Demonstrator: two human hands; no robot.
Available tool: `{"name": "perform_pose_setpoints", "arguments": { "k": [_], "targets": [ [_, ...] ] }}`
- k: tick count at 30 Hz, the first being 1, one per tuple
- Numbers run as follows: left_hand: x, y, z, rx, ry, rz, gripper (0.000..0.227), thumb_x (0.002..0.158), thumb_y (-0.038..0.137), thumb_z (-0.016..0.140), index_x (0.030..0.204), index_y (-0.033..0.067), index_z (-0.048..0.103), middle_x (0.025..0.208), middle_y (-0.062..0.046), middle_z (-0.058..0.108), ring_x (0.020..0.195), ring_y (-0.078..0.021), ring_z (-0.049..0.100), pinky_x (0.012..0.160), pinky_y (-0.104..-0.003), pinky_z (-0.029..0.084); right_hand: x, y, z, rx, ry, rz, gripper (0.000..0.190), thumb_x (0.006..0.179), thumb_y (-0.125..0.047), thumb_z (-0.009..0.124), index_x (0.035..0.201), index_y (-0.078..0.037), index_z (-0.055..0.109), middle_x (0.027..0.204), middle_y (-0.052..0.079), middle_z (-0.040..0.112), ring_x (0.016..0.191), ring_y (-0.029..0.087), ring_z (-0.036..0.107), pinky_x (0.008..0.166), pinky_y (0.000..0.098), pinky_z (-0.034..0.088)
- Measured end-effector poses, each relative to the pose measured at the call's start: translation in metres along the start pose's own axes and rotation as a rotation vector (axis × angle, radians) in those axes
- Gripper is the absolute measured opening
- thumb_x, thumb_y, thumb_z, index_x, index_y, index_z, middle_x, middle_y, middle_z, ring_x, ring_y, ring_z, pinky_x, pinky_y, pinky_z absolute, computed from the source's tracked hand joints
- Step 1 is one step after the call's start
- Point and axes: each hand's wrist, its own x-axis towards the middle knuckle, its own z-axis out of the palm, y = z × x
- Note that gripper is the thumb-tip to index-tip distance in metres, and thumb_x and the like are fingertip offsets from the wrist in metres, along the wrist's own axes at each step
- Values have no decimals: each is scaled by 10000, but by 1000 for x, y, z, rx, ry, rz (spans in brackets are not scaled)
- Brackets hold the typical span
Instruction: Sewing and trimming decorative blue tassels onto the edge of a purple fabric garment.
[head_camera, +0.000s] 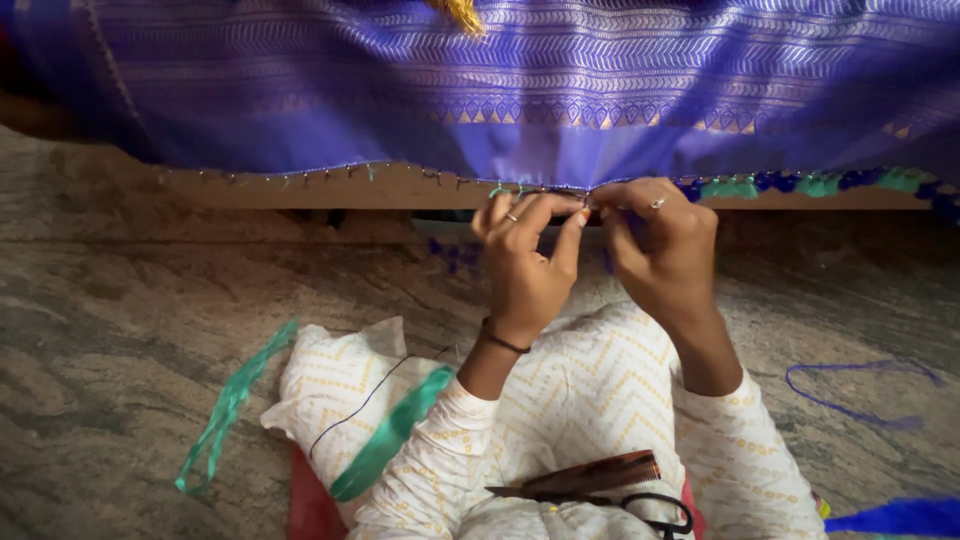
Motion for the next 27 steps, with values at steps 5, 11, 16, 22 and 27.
{"name": "perform_pose_setpoints", "arguments": {
  "k": [5,11,16,22,27],
  "targets": [
    [2,9,-5,117,38,111,69,896,124,732,951,142,695,948,4,727,979,-263,607,1031,-441,363,-3,-6,9,18,58,106,134,951,55,690,1072,-1,698,950,91,728,795,157,715,705,265,546],
    [0,10,-3,-72,10,103,88,932,49,677,1017,66,663,1017,-93,710,981,-313,678,920,-389,532,-6,-18,7,3,109,-22,162,972,69,682,1118,16,728,1022,128,697,854,184,711,741,282,547],
    [11,24,-9,-433,-106,-14,276,940,70,627,1212,30,645,1087,-125,717,999,-275,749,872,-339,588,-20,-23,3,-77,305,-99,69,1010,52,719,1068,15,729,1047,136,670,946,209,690,834,313,549],
    [17,12,3,-465,-209,60,173,1004,98,628,1138,59,730,1038,-112,772,968,-213,779,864,-298,598,-2,-29,-11,-159,347,-198,30,964,60,700,982,39,710,994,131,649,965,205,619,819,322,517],
    [26,7,12,-508,-229,-291,189,909,48,660,1046,-24,769,697,-15,656,621,-66,504,561,-260,399,18,-24,-6,611,123,158,103,1011,79,595,1074,22,654,1044,99,737,972,142,721,887,254,605]
  ]
}}
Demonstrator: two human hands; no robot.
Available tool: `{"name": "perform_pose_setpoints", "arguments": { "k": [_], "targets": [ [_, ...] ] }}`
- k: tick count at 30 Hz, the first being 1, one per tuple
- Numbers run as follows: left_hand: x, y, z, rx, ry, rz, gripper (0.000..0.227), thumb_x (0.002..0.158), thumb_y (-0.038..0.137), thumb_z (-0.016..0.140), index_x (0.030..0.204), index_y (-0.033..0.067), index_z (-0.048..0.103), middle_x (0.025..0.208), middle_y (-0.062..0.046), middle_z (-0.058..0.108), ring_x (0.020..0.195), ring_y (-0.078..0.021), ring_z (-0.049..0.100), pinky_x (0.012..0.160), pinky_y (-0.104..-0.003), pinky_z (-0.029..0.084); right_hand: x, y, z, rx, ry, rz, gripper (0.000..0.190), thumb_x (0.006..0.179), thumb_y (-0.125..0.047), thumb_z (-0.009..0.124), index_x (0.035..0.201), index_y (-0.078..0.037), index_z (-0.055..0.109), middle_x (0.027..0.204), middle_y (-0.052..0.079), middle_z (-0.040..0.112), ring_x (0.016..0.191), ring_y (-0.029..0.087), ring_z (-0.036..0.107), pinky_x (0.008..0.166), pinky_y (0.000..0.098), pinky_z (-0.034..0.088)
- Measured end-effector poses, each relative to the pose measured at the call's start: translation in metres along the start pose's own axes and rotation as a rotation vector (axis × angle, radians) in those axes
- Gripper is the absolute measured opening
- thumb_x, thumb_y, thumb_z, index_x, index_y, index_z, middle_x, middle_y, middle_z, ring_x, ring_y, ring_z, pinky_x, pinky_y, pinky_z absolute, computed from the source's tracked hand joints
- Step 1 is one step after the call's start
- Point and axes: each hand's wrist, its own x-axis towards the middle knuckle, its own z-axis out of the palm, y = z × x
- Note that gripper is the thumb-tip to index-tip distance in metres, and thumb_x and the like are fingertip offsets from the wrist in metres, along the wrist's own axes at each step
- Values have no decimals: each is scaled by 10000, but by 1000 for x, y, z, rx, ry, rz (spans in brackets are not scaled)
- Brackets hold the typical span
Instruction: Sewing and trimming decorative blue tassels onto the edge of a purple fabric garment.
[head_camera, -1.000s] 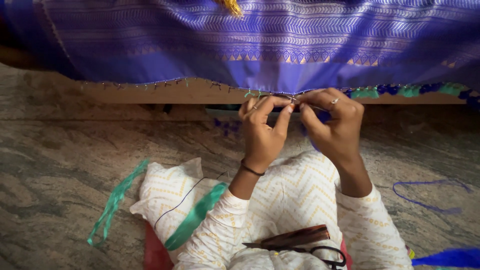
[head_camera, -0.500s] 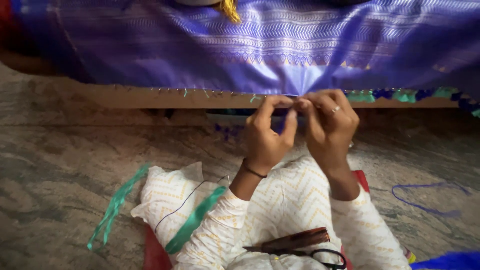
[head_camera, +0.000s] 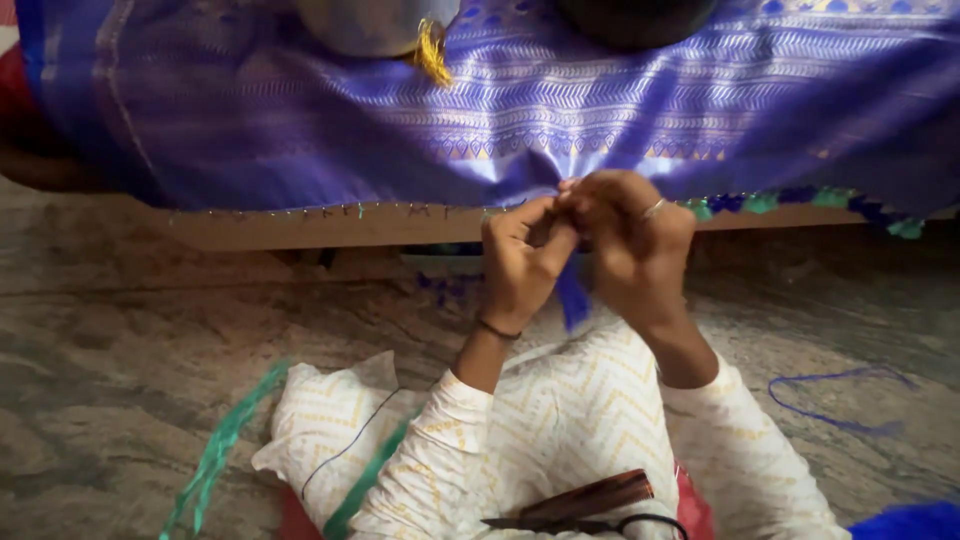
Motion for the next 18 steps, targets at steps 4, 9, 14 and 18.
{"name": "perform_pose_setpoints", "arguments": {
  "k": [4,9,14,18],
  "targets": [
    [8,-3,-1,-305,-75,174,165,984,30,539,969,-33,691,850,87,637,811,1,532,706,-217,451,5,-20,7,-456,-56,-360,84,1022,97,626,1088,73,671,1042,142,752,951,170,760,827,259,600],
    [8,-2,-3,-316,-91,89,208,943,3,513,998,-42,709,871,99,615,782,-1,491,667,-206,393,3,-16,11,-297,-6,-204,90,1010,104,595,1062,71,660,966,121,755,897,146,745,781,246,601],
    [7,15,-1,-251,-49,125,201,970,14,537,1035,-54,714,852,68,633,794,-23,530,680,-228,427,1,-20,15,-310,55,-253,118,1018,112,568,1080,66,657,986,112,752,907,151,752,764,244,601],
    [5,31,3,-123,-37,220,147,973,31,576,1019,-51,689,809,33,646,807,-26,576,710,-246,511,-2,-36,16,-562,112,-511,80,1013,121,630,1027,58,677,933,118,736,822,145,716,677,221,551]
  ]
}}
